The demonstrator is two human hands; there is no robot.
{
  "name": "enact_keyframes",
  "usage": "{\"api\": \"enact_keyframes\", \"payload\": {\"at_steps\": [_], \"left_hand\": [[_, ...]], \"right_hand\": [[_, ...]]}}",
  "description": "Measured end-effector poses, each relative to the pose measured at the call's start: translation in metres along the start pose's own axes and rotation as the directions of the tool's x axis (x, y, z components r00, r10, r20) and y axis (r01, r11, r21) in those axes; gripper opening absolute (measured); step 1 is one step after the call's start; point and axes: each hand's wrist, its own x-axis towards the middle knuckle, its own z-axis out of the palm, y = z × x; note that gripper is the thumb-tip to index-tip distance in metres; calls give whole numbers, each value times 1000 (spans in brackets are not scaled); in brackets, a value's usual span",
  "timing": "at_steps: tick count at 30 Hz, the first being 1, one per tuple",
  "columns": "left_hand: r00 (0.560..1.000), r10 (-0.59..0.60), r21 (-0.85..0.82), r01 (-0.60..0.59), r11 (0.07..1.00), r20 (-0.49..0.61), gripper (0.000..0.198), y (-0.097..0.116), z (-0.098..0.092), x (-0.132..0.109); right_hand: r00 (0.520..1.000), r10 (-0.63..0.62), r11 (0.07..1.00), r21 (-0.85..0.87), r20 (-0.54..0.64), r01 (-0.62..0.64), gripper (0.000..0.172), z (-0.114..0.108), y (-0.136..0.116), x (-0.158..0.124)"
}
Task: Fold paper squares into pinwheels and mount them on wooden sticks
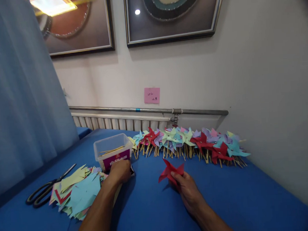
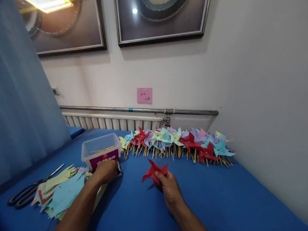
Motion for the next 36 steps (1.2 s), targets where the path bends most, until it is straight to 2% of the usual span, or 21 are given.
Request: {"api": "enact_keyframes", "payload": {"at_steps": [3,12,27,36], "left_hand": [[1000,11,57,-10,998,-16,33,0,-4,-3],[999,42,9,-42,999,-16,34,-6,-14,-9],[999,33,-62,-36,997,-36,24,-10,-10,-5],[995,80,-227,-93,970,-66,18,-21,-2,2]], "right_hand": [[1000,7,1000,21,7,-7,26,0,0,0],[1000,10,1000,15,6,-10,26,0,-1,1],[1000,13,1000,20,2,-13,26,0,0,0],[1000,6,1000,6,4,-6,25,-3,4,3]]}}
